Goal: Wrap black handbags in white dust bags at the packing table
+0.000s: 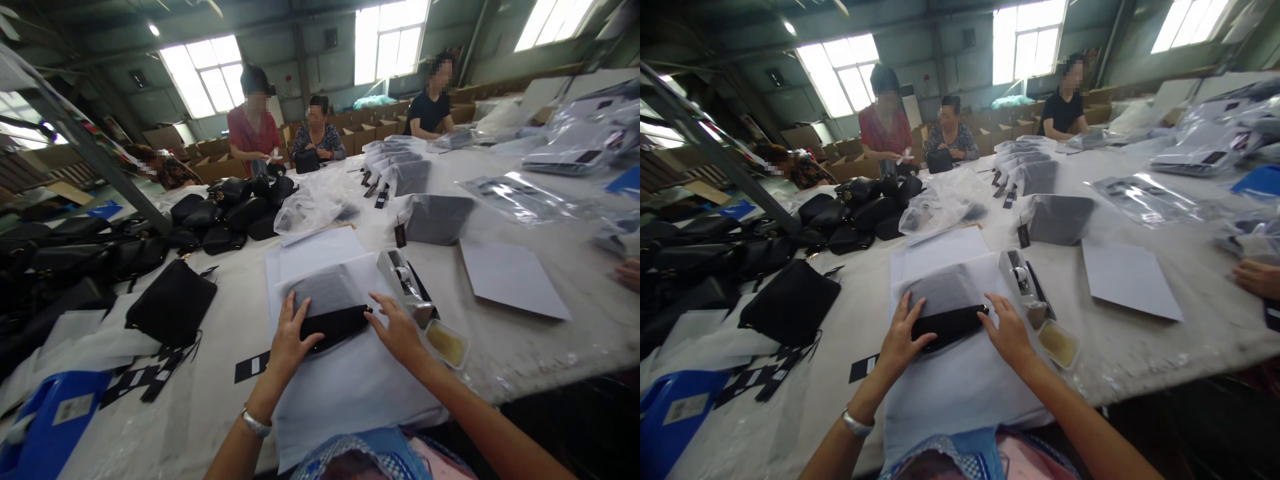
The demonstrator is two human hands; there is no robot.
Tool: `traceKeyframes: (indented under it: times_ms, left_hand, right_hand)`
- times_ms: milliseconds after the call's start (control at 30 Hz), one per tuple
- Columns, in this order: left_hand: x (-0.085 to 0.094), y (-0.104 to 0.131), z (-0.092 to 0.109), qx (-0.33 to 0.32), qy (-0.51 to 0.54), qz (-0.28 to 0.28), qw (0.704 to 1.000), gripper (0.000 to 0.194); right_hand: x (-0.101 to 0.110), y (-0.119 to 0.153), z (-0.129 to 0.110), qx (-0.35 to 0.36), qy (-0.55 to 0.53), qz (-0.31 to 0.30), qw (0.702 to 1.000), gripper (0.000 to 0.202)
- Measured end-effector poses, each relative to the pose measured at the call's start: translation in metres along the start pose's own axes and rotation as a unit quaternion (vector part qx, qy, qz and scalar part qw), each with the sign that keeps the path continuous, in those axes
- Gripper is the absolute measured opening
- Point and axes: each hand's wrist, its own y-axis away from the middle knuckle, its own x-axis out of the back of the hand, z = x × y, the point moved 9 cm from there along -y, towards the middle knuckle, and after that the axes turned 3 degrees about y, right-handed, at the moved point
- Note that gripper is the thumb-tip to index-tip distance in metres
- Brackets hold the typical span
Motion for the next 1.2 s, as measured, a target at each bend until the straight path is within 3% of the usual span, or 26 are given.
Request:
traceKeyframes:
  times_ms: [100, 167, 333, 433, 500, 667, 800, 900, 1067, 1200]
  left_hand:
    - [-0.002, 0.001, -0.004, 0.004, 0.035, 0.005, 0.999, 0.072]
    - [-0.001, 0.001, -0.006, 0.002, 0.051, 0.006, 0.999, 0.073]
    - [0.002, -0.001, -0.012, 0.005, 0.074, -0.002, 0.997, 0.073]
    - [0.0, -0.002, -0.015, 0.004, 0.1, -0.02, 0.995, 0.068]
    - [-0.001, -0.003, -0.015, -0.002, 0.111, -0.033, 0.993, 0.064]
    - [0.001, -0.005, -0.016, 0.01, 0.113, -0.033, 0.993, 0.065]
    - [-0.003, -0.001, -0.018, 0.022, 0.092, -0.023, 0.995, 0.051]
    - [-0.005, 0.002, -0.014, 0.006, 0.057, -0.016, 0.998, 0.044]
    - [0.012, -0.008, 0.013, -0.049, -0.062, 0.043, 0.996, 0.047]
    - [0.001, -0.023, 0.046, -0.137, -0.069, -0.01, 0.988, 0.065]
  right_hand:
    - [-0.012, 0.009, 0.03, -0.131, -0.11, -0.068, 0.983, 0.047]
    - [-0.028, 0.014, 0.038, -0.209, -0.212, -0.119, 0.947, 0.047]
    - [-0.055, 0.019, 0.028, -0.335, -0.44, -0.135, 0.822, 0.042]
    - [-0.072, 0.025, 0.015, -0.387, -0.487, -0.183, 0.761, 0.04]
    - [-0.081, 0.031, 0.01, -0.419, -0.482, -0.214, 0.739, 0.042]
    - [-0.079, 0.031, 0.016, -0.439, -0.465, -0.164, 0.751, 0.036]
    - [-0.063, 0.034, 0.03, -0.445, -0.459, -0.107, 0.762, 0.028]
    - [-0.053, 0.035, 0.037, -0.444, -0.453, -0.098, 0.767, 0.026]
    - [-0.054, 0.033, 0.037, -0.442, -0.457, -0.113, 0.764, 0.031]
    - [-0.062, 0.03, 0.034, -0.44, -0.468, -0.115, 0.758, 0.036]
